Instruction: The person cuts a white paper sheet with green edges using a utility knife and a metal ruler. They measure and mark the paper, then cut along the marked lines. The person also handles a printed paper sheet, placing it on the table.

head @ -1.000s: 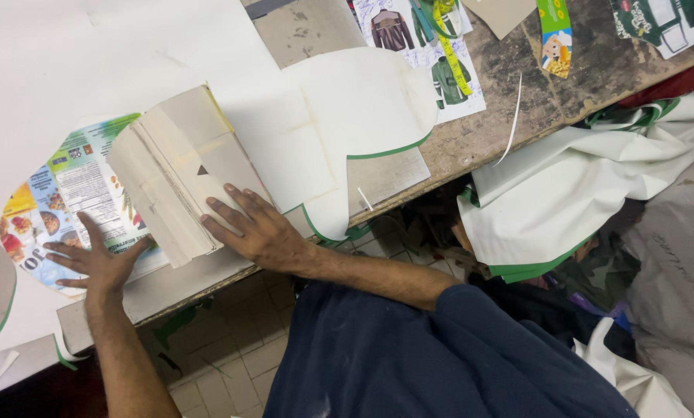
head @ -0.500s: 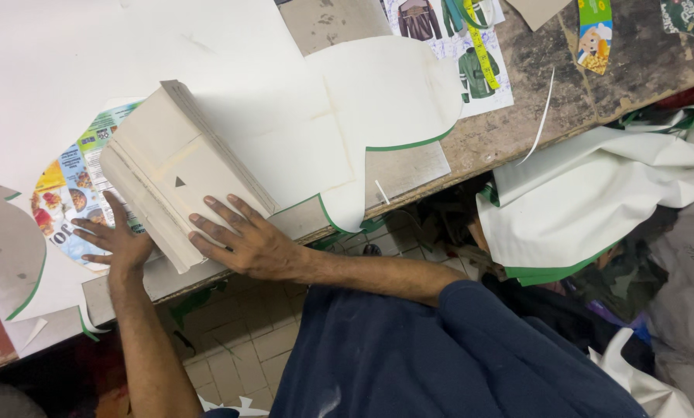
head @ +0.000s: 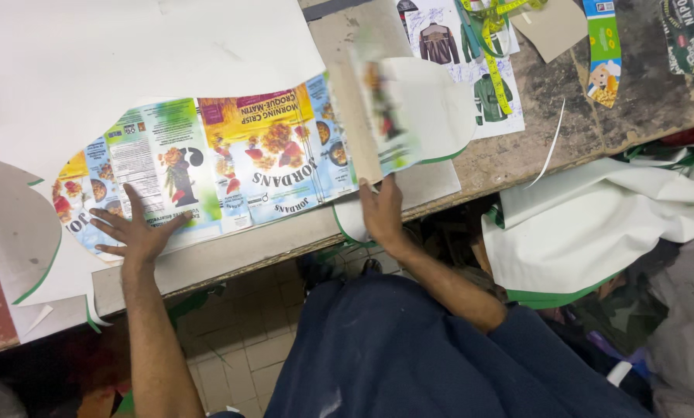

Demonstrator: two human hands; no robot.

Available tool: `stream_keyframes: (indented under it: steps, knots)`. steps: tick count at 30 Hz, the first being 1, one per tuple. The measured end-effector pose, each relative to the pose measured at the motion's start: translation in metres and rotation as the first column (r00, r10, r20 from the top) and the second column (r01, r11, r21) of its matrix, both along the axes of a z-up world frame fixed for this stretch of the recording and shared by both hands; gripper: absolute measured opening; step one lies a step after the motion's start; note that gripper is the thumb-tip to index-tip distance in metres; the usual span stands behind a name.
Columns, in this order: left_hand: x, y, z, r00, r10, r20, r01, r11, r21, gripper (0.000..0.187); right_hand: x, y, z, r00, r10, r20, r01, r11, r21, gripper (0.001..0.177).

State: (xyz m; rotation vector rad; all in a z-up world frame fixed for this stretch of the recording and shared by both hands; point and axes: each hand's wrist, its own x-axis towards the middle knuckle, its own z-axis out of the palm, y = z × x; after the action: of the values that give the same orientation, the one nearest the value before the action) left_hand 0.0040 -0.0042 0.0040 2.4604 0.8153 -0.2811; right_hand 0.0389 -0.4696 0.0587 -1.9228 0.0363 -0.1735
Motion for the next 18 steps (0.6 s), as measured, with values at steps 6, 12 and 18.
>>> stream_keyframes:
  steps: [6,12,18]
  knots:
    - [-0.001,0.0,0.002,0.999,0.008,0.035,-0.008,1.0,-0.019,0.146,0.021,-0.049,-0.021,0.932,0.037,-0.361,0.171,0.831,0.528,0.025]
    - [-0.018,-0.006,-0.005,0.969,0.023,0.245,-0.037,0.998,0.051,0.131,0.018,-0.054,-0.032,0.922,-0.053,-0.383,0.2,0.914,0.354,0.024]
    - [-0.038,0.011,-0.005,0.837,0.307,0.453,-0.352,0.936,0.016,0.106,0.021,-0.048,-0.034,0.912,-0.124,-0.392,0.26,0.912,0.316,0.026]
